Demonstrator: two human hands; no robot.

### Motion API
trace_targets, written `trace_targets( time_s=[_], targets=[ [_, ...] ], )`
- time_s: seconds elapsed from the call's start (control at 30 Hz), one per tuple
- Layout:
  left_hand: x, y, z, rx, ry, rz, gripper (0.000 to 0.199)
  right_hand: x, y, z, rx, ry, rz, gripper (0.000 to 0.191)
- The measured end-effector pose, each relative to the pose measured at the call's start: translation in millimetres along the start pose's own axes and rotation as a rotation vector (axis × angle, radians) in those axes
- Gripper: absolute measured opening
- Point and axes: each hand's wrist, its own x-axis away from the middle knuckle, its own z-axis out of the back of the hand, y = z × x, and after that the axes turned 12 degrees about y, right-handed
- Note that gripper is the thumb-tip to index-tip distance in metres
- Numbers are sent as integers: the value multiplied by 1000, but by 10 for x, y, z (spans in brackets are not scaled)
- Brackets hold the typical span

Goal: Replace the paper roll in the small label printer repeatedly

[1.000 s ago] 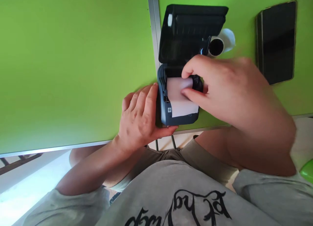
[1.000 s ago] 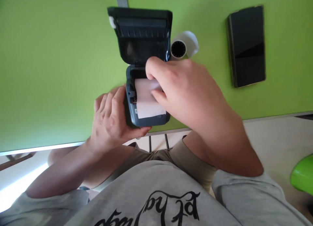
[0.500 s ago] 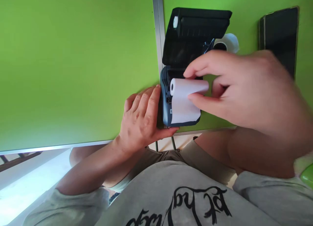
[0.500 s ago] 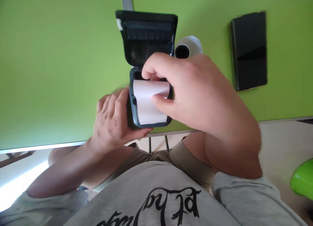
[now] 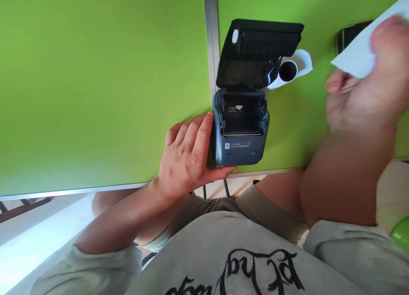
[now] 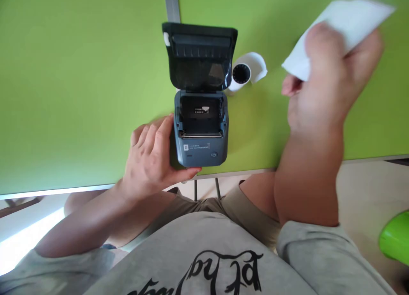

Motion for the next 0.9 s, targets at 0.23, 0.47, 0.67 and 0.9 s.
trace_targets(
  time_s=[0.23, 0.47, 0.67, 0.9],
  targets=[
    [-21, 6, -11, -11, 23, -1, 100, 153, -212, -21, 130, -16, 264, 13],
    [-11, 2, -22, 9, 23, 20, 103, 31, -47, 95, 562, -142, 358, 24],
    [-10, -4, -23, -14, 29, 3, 103, -58, 70, 68, 638, -182, 449, 33],
    [-9, -13, -7, 27, 17, 14, 102, 83, -151, 12, 535, -359, 352, 48]
  ],
)
